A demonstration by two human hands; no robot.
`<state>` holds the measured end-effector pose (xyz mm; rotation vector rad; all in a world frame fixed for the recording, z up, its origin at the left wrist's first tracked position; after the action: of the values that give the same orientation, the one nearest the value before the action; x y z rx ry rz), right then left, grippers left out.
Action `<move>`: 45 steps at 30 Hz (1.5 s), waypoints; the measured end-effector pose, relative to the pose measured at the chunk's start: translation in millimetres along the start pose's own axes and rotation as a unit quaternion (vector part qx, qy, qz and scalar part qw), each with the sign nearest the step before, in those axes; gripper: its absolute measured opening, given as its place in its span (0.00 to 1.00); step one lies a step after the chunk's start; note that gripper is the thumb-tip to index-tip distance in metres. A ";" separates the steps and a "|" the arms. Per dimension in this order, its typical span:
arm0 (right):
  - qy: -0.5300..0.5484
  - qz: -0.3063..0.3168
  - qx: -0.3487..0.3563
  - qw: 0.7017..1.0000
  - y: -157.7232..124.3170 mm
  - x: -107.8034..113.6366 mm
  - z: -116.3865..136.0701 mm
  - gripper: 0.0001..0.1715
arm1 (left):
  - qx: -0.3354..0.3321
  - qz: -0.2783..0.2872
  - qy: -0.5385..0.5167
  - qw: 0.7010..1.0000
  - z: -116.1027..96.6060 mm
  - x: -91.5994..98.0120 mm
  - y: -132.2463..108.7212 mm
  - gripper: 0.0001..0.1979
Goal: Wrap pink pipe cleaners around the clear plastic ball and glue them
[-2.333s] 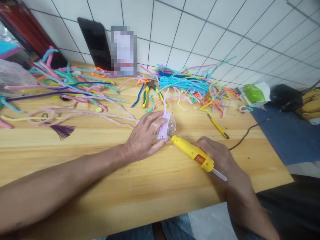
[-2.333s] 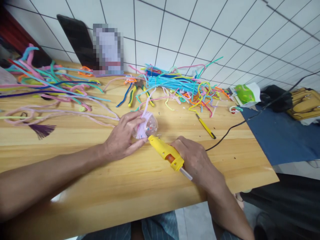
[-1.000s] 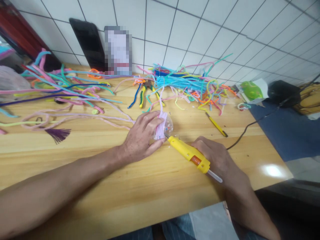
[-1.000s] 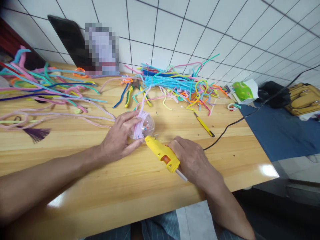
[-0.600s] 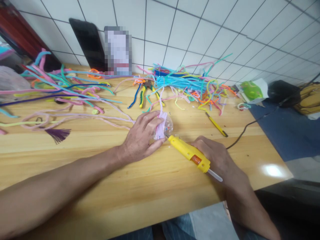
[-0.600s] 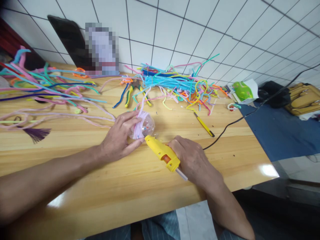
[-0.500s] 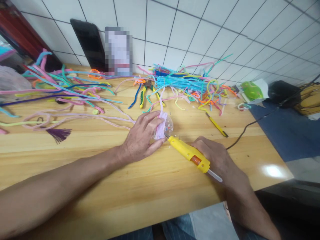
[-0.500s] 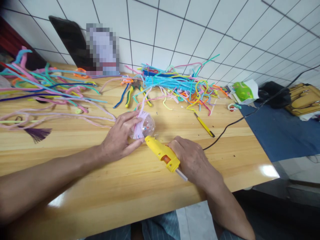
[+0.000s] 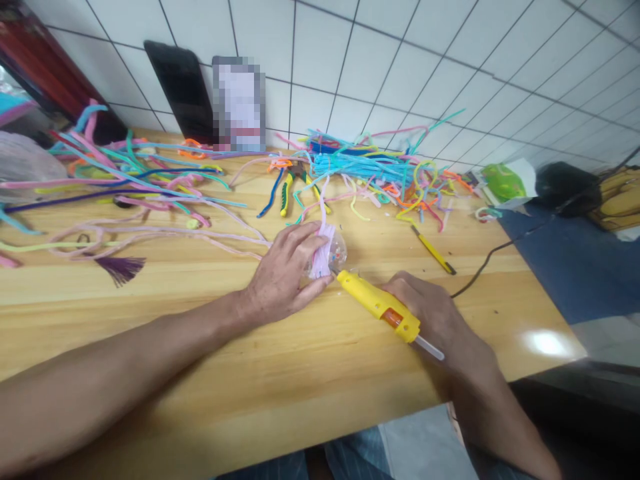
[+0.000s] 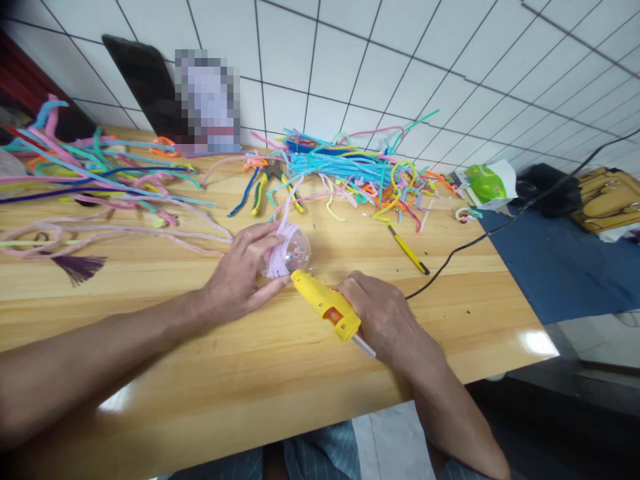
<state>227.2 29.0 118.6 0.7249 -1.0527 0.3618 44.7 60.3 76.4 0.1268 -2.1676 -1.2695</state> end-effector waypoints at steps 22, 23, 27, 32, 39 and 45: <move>-0.008 -0.012 0.027 1.000 1.2 0.3 3.0 0.11 | 0.004 -0.007 -0.015 1.000 1.8 0.5 -0.9 0.31; -0.006 -0.011 0.028 1.000 1.0 0.5 3.6 0.12 | 0.005 -0.006 -0.016 1.000 2.0 0.4 -1.1 0.31; 0.002 -0.001 0.007 1.000 0.1 -0.1 0.3 0.14 | 0.002 -0.006 -0.013 1.000 1.3 0.3 -0.9 0.31; 0.012 0.004 -0.006 1.000 -0.1 -2.7 -4.1 0.09 | -0.002 -0.004 -0.003 1.000 0.4 0.5 -0.6 0.30; 0.029 -0.015 0.001 0.999 0.3 -0.5 -3.3 0.05 | -0.009 -0.003 0.001 1.000 -0.5 0.2 -0.2 0.29; 0.025 -0.017 0.014 0.999 1.5 0.8 1.2 0.09 | -0.006 -0.002 -0.001 1.000 -0.3 0.0 -0.4 0.29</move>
<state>226.0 29.2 120.2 0.7542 -0.9885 0.3642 44.7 59.9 76.1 0.1260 -2.1611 -1.2865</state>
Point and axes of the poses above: each hand's wrist, its own y-axis towards the middle knuckle, its own x-axis out of the back of the hand, z = x × y, the point moved 10 cm from there along y, towards the middle knuckle, and after that the axes turned 11 degrees about -z, right-handed, at the moved point
